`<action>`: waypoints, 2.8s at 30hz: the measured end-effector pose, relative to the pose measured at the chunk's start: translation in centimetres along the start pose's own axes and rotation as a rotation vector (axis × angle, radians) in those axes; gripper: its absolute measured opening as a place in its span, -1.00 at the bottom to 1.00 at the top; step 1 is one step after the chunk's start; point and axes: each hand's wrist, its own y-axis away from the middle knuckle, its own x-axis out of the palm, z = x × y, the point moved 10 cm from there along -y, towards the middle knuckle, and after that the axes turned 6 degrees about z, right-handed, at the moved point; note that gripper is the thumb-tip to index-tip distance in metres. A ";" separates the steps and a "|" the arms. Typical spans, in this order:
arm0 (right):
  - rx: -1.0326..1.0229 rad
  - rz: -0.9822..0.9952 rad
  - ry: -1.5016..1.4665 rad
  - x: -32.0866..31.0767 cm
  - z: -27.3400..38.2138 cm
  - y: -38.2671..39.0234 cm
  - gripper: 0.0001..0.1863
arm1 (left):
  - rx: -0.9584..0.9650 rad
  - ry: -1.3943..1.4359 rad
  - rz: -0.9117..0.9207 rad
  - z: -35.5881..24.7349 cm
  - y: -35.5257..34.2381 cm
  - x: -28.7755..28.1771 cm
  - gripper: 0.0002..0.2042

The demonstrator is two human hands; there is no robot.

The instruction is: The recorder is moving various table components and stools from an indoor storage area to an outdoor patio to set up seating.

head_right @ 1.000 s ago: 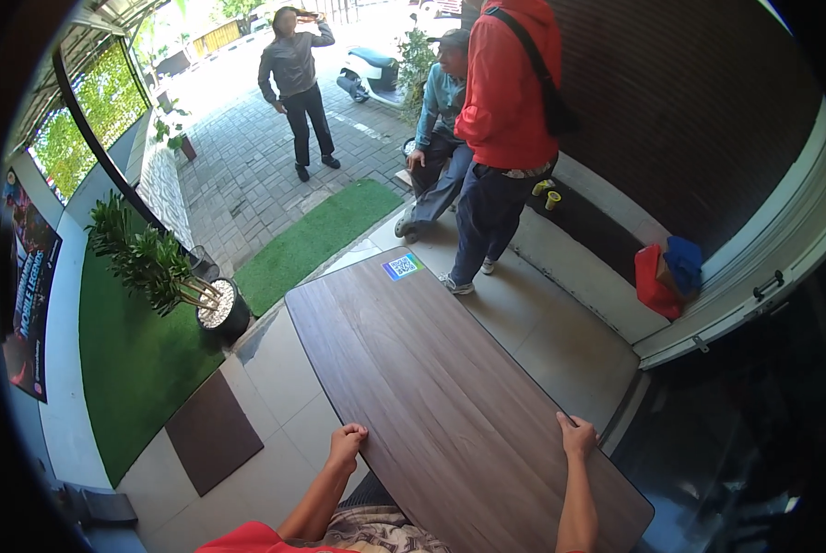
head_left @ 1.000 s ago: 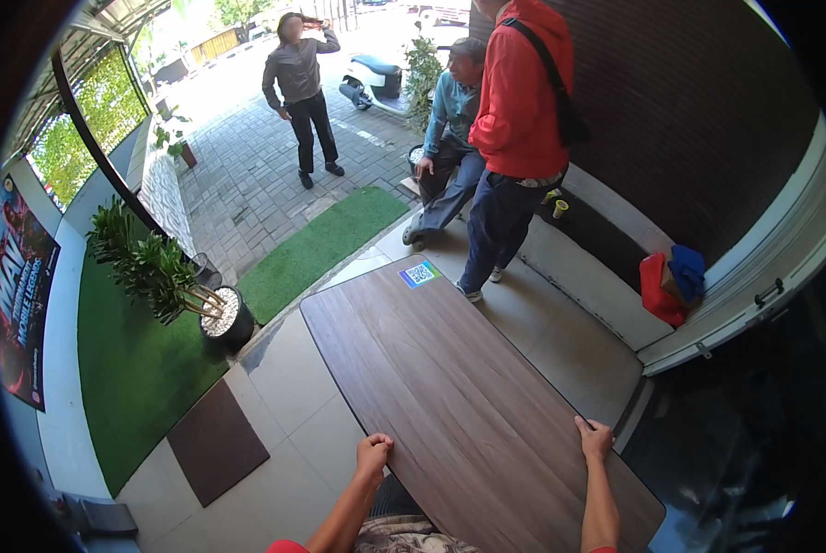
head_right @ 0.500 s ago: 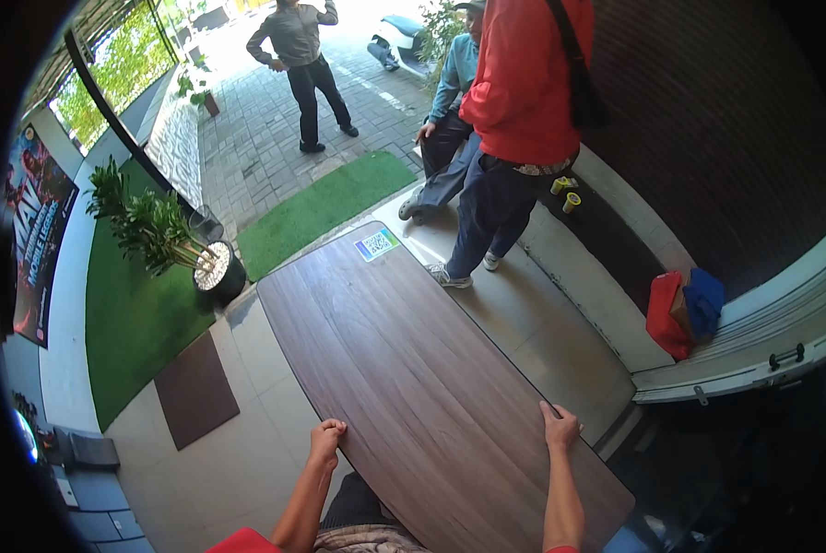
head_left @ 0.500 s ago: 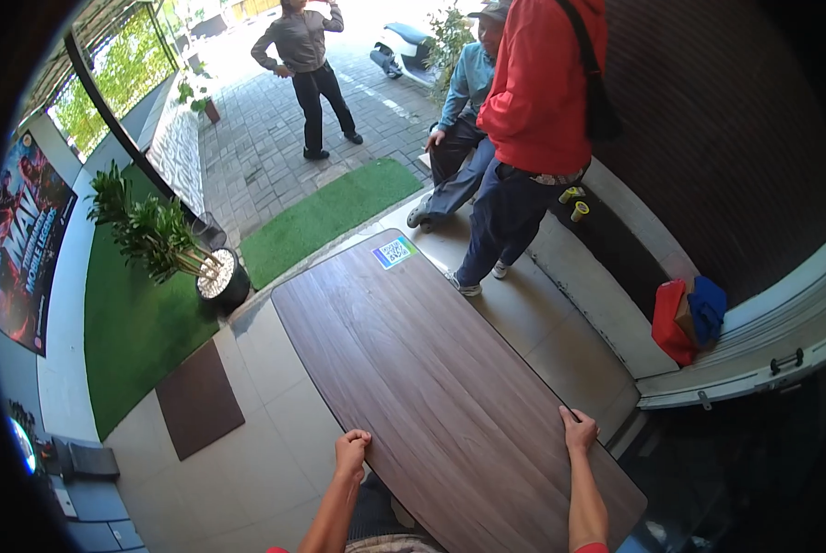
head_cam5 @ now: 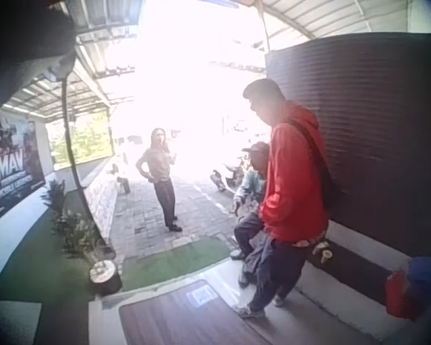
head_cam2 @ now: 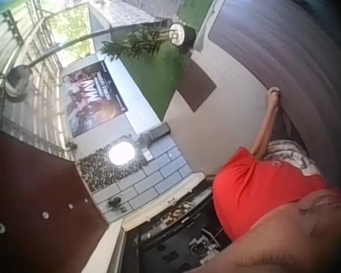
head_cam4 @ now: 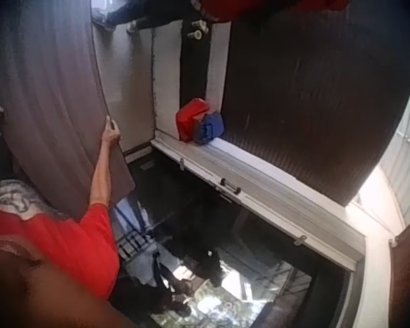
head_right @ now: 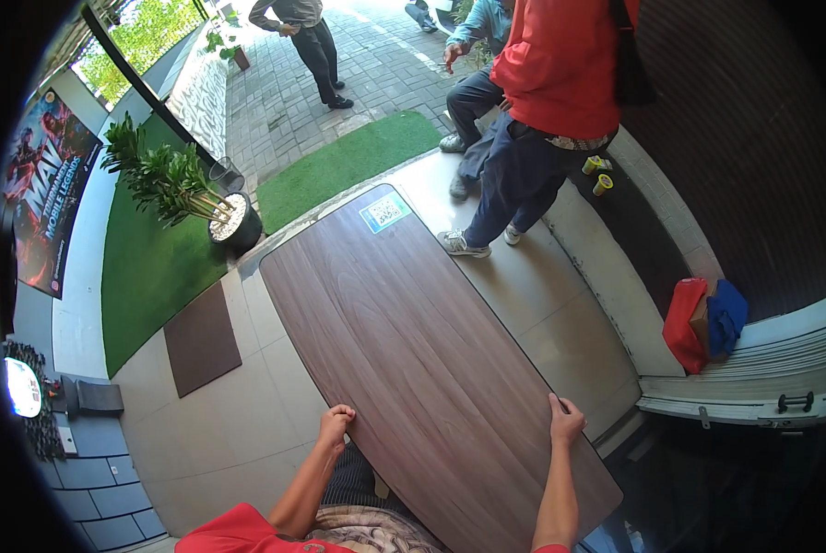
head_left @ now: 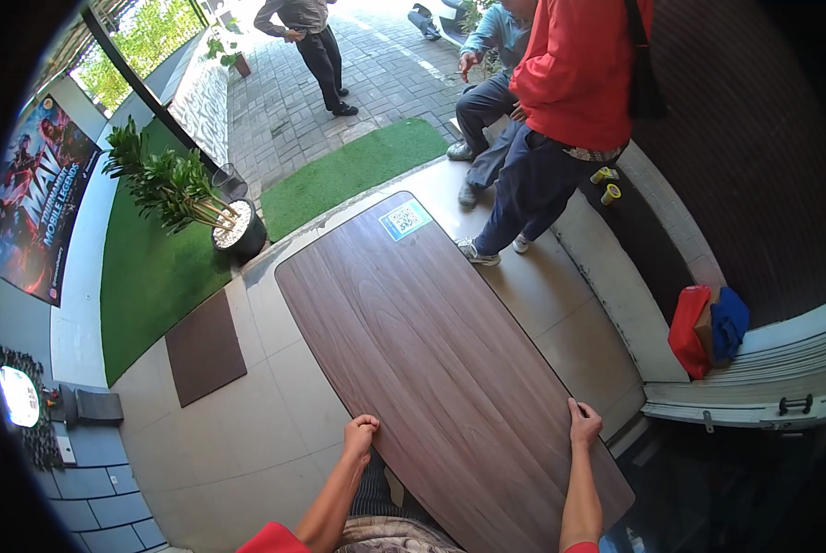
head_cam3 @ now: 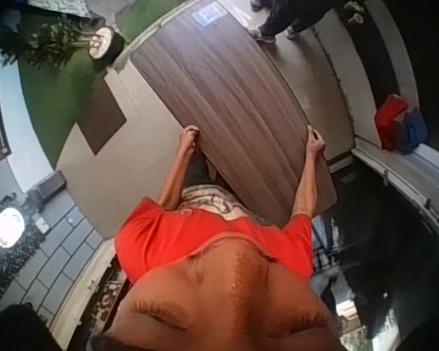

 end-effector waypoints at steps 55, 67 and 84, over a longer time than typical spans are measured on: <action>0.904 -0.272 -2.230 30.7 6.2 42.2 -0.21 | 0.834 -2.010 1.290 -8.5 -9.3 40.0 -0.31; 0.850 -0.298 -2.211 27.5 5.9 36.4 -0.17 | 0.902 -1.892 1.238 -11.9 -6.0 47.8 -0.33; 0.940 -0.613 -2.127 22.2 8.2 15.2 -0.18 | 0.982 -1.878 1.288 -16.4 -10.1 69.4 -0.33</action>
